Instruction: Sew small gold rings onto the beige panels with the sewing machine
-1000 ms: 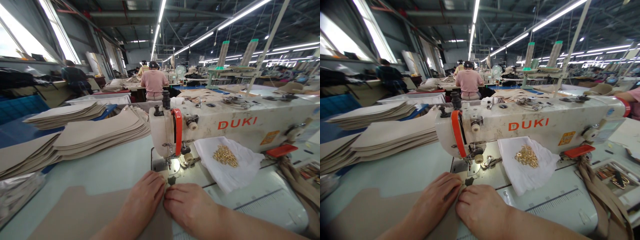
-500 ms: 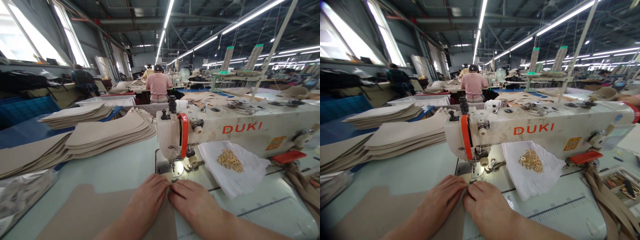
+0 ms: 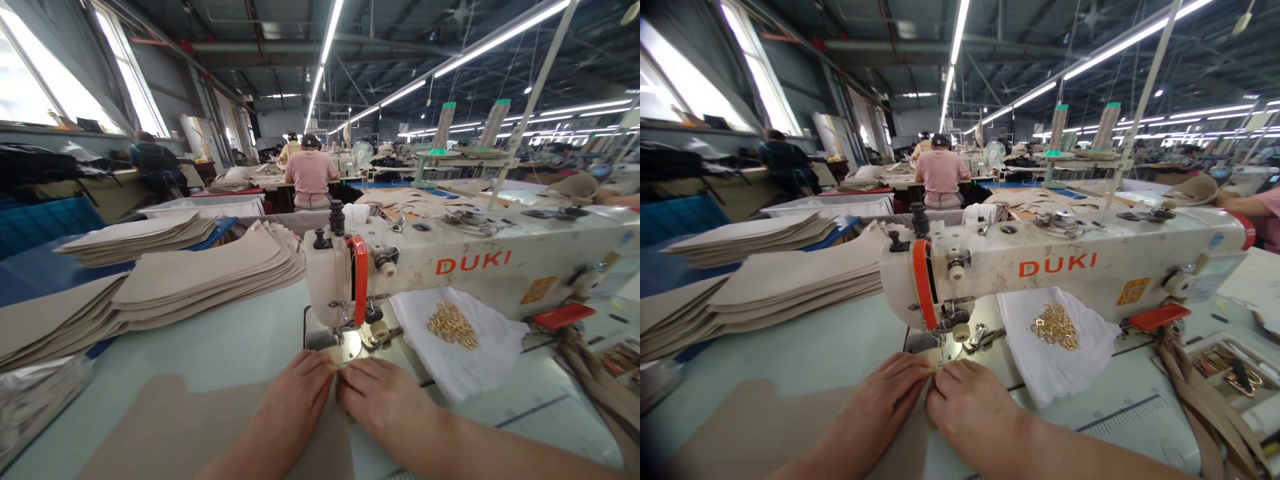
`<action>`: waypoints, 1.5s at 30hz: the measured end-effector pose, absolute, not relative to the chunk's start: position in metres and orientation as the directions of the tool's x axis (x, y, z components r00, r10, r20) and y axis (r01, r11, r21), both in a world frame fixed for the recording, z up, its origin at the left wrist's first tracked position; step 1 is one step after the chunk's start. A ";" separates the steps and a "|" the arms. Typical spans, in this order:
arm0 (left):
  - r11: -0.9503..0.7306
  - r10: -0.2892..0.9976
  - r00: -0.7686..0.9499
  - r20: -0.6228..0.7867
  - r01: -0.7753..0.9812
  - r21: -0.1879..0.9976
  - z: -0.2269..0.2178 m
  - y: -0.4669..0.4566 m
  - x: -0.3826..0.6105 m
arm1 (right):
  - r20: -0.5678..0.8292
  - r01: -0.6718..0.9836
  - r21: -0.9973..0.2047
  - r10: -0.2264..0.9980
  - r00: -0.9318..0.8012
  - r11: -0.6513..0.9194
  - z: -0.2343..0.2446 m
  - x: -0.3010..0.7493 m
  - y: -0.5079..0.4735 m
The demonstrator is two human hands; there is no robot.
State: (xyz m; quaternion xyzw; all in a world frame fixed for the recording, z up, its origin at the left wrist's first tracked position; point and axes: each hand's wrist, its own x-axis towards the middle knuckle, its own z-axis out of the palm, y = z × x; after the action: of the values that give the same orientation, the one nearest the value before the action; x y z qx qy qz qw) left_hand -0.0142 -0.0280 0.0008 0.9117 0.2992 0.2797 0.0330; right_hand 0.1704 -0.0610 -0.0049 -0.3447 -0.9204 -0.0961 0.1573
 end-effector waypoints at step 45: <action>-0.771 0.619 0.632 0.466 0.600 0.211 0.005 -0.014 -0.013 | 0.367 0.655 -0.055 0.625 -0.689 0.754 0.002 0.183 -0.046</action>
State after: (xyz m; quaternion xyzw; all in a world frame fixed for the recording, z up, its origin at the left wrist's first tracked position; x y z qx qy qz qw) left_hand -0.0133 -0.0136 0.0054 0.9032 0.3376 0.2645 0.0181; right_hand 0.1831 -0.0462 0.0022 -0.3484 -0.9181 -0.0403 0.1846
